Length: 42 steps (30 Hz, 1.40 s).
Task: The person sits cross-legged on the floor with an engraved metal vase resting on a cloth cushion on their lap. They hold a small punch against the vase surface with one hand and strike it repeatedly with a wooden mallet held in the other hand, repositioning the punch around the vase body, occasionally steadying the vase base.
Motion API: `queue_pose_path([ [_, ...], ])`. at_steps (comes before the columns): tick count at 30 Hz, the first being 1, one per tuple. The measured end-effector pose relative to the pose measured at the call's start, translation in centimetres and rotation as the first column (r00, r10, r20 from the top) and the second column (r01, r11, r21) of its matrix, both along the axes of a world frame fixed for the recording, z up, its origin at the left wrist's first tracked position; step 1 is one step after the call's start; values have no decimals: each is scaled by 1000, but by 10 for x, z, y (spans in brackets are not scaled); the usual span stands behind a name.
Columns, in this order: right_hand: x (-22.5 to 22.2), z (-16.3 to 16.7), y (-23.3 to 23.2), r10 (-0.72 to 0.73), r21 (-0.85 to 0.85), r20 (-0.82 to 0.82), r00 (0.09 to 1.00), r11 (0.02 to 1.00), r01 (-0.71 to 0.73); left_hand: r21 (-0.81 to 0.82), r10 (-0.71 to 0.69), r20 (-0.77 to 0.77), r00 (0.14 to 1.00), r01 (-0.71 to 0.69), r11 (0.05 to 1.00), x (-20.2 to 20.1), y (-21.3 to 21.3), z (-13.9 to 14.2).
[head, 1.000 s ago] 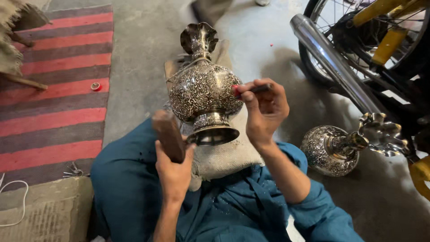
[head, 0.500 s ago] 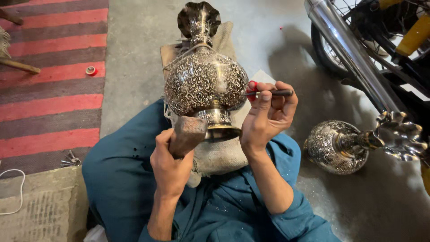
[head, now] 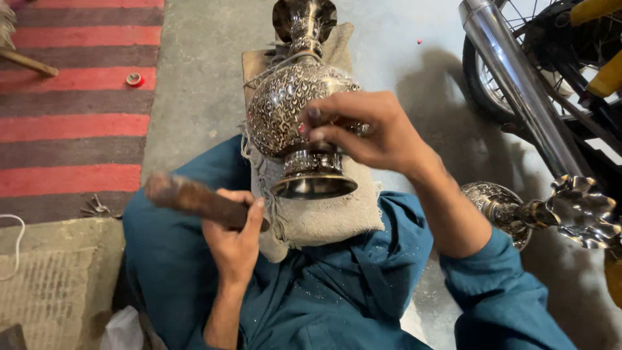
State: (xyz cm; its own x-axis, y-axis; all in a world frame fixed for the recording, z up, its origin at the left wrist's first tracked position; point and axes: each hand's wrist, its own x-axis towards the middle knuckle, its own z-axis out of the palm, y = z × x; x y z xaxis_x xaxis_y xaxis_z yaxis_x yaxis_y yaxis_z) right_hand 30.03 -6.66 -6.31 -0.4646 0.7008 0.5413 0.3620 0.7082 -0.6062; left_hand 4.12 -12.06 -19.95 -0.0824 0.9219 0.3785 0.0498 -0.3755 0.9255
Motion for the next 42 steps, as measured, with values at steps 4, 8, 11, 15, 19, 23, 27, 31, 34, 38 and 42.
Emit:
queue_pose_path([
  [4, -5, 8, 5, 43, -24, 18, 999, 999, -43, 28, 18, -42, 999, -17, 999, -5, 5, -4],
  [8, -6, 7, 4, 13, 68, 139, 990, 997, -22, -189, 27, -164, 986, -58, 980, -21, -3, 17],
  [11, -6, 3, 8, -10, 128, 163, 987, 992, -11, -158, -30, -279, 960, -15, 987, -28, -7, 36],
  [15, -4, -1, 8, -16, 154, 177, 984, 988, -12, -99, 44, -450, 892, -99, 990, -33, -11, 57],
  [19, -1, -3, 7, -38, 183, 177, 983, 983, 5, 214, 178, -567, 804, -65, 975, -37, -11, 73],
  [23, -2, -4, 7, -44, 176, 159, 986, 984, 16, 345, 236, -557, 797, -37, 938, -38, -8, 87],
  [27, -3, -5, 8, -10, 172, 118, 993, 985, -10, 381, 302, -620, 724, -59, 923, -38, -1, 96],
  [31, -1, -5, 11, -57, 207, 179, 982, 978, 19, 459, 405, -710, 576, -57, 887, -41, 7, 97],
  [34, 1, -7, 11, -49, 207, 170, 984, 978, 13, 494, 463, -757, 460, -60, 867, -43, 9, 95],
  [38, 2, -8, 14, -30, 247, 181, 983, 969, -16, 464, 385, -685, 618, -37, 885, -43, 12, 92],
  [42, 3, -7, 13, -70, 183, 228, 971, 983, 27, 511, 461, -725, 511, -50, 858, -45, 17, 89],
])
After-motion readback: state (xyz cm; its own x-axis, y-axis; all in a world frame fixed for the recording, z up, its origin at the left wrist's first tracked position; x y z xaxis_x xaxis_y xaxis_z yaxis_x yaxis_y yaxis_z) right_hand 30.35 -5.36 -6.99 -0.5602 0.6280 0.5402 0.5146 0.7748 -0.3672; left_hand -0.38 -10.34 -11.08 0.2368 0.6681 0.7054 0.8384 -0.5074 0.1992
